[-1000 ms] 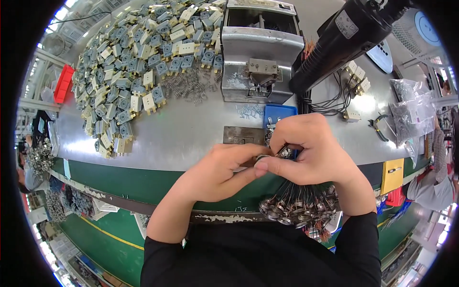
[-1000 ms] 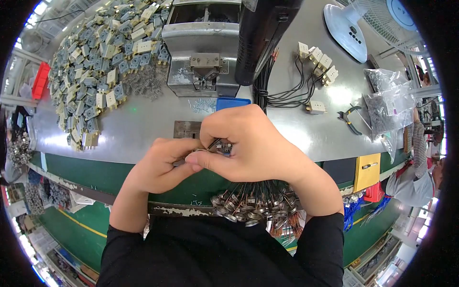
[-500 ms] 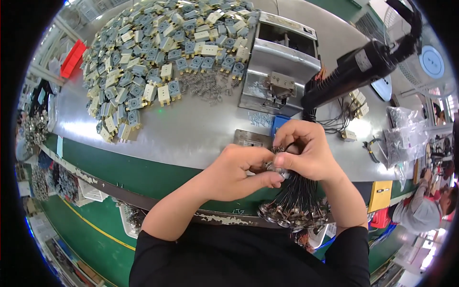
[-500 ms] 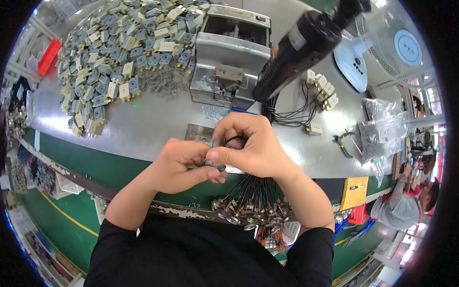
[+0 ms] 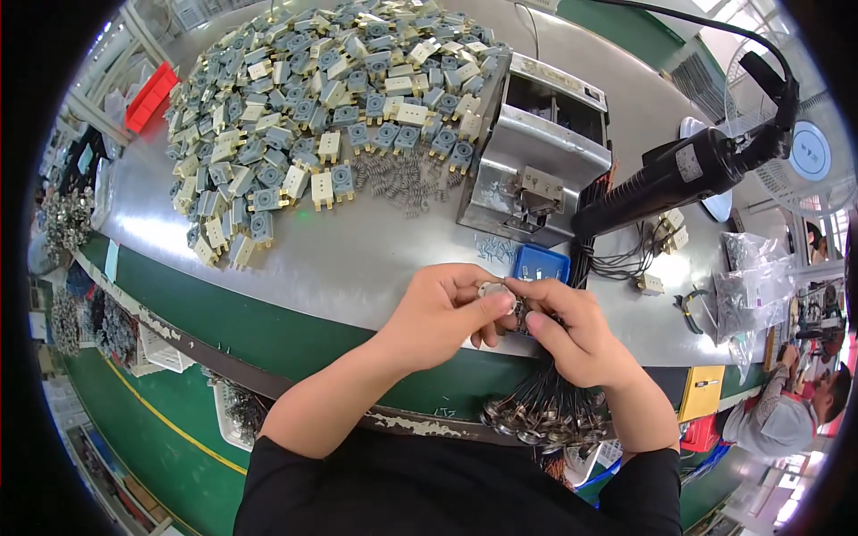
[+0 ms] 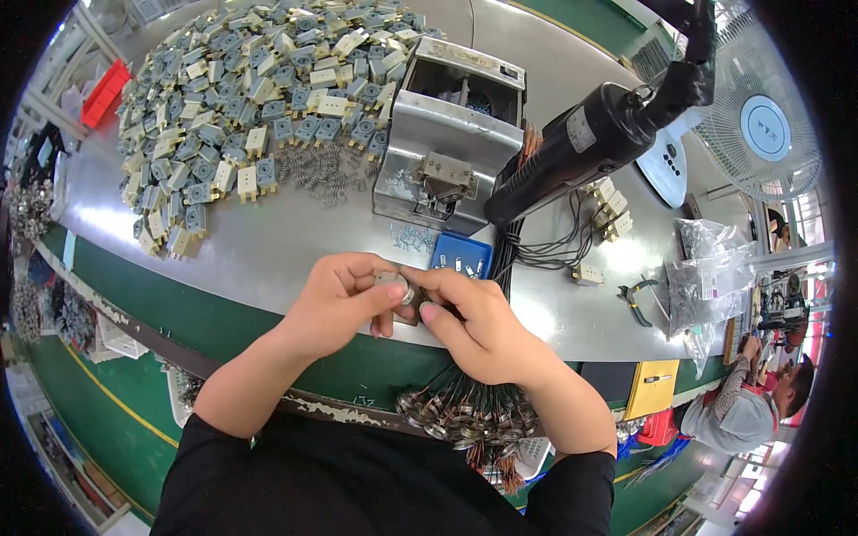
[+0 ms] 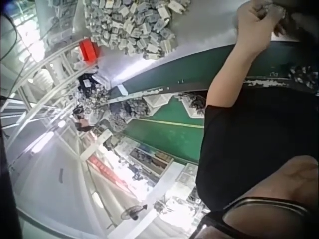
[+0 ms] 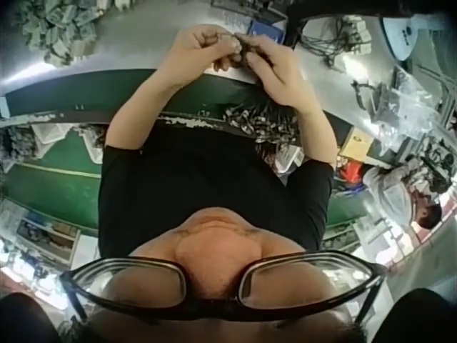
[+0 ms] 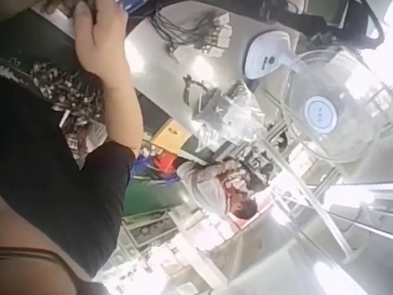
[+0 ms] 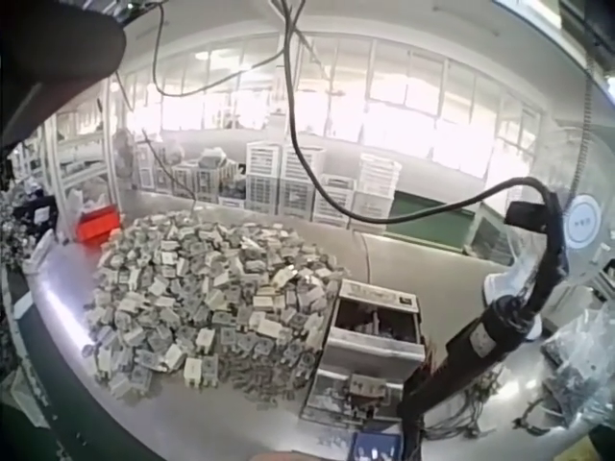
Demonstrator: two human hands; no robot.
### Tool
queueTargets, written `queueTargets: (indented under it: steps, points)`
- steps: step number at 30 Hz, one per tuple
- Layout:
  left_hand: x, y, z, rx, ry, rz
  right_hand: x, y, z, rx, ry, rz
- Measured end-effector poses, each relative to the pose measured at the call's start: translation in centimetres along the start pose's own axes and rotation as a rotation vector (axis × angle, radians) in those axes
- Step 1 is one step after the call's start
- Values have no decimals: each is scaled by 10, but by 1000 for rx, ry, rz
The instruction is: Assembling small electronic switches by inserting metal housings and securing them using an electric screwdriver.
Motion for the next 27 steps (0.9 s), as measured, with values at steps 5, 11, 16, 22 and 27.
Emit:
queueTargets:
  steps: [5,11,16,22,27]
  points:
    - [-7,7,-18,-337,-540,-318,0,6,2,-11,-186,-150]
    - [-20,10,-15,-313,-705,-590,-5,16,-4,-217,-405,-293]
    - [-4,4,-7,-217,-561,-524,-4,10,1,-105,-109,-117]
    - [0,0,-2,147,-170,-136,-1,12,15,47,-127,-12]
    - [2,1,-8,25,-305,-236,7,13,9,-13,-94,-62]
Point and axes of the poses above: each hand's wrist, its own y-axis away from the middle knuckle, its own z-axis out of the back of the hand, x = y × z, the point moved 3 cm from there along -y, towards the middle knuckle, and after that the axes turned 14 degrees about z, right-handed, at the moved point
